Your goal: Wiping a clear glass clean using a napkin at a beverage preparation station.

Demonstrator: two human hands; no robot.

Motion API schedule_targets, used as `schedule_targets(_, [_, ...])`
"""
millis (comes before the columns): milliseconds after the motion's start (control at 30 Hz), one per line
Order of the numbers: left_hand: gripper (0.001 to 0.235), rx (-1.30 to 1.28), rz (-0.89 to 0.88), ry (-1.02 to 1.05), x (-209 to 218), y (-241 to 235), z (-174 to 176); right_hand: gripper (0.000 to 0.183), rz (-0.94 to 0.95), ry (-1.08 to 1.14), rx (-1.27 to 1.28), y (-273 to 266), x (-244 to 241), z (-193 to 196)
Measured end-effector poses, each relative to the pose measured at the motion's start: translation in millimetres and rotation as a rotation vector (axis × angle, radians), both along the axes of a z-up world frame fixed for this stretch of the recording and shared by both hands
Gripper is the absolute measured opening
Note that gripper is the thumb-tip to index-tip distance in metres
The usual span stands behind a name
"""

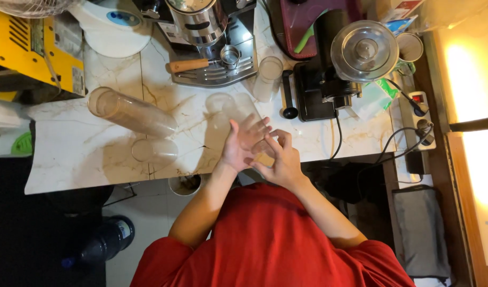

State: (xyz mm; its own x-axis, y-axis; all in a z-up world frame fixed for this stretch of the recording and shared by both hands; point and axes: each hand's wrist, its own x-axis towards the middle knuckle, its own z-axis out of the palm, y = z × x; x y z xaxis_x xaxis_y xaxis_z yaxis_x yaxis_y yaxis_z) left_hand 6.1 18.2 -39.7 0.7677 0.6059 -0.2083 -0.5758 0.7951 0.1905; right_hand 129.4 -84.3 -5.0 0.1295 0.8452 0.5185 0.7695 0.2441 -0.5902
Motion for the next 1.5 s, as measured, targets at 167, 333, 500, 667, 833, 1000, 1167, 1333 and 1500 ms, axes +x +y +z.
schedule_targets(167, [0.071, 0.015, -0.110, -0.074, 9.0, -5.1, -10.9, 0.084, -0.141, -0.028, 0.130, 18.4, 5.1, -24.3])
schedule_targets(333, [0.074, 0.027, -0.195, -0.113, -6.7, -2.9, 3.6, 0.079, -0.163, -0.042, 0.181, 25.0, 30.3, -11.8])
schedule_targets(500, [0.049, 0.316, -0.340, 0.037, -44.5, -0.8, 4.6, 0.087, -0.292, -0.106, 0.364, 40.0, 62.4, 54.8])
schedule_targets(667, [0.038, 0.215, -0.363, 0.127, -85.4, -2.1, 3.1, 0.070, -0.417, -0.502, 0.316, 76.3, 62.9, 118.5])
schedule_targets(833, [0.033, 0.187, -0.373, 0.156, -125.3, -3.8, -3.1, 0.063, -0.461, -0.584, 0.238, 116.5, 51.5, 126.2])
schedule_targets(1000, [0.032, 0.181, -0.312, 0.151, -153.1, -4.5, -13.9, 0.059, -0.421, -0.614, 0.143, 147.3, 65.3, 102.2])
schedule_targets(1167, [0.032, 0.181, -0.273, 0.148, -170.9, -2.1, -26.6, 0.054, -0.342, -0.643, 0.063, 162.9, 60.7, 84.9])
schedule_targets(1333, [0.030, 0.172, -0.268, 0.158, -182.1, -0.7, -26.9, 0.065, -0.334, -0.627, -0.067, 162.2, 55.3, 59.2])
schedule_targets(1500, [0.028, 0.163, -0.286, 0.197, -181.1, 0.0, -29.3, 0.082, -0.343, -0.611, -0.060, 153.3, 57.6, 42.2])
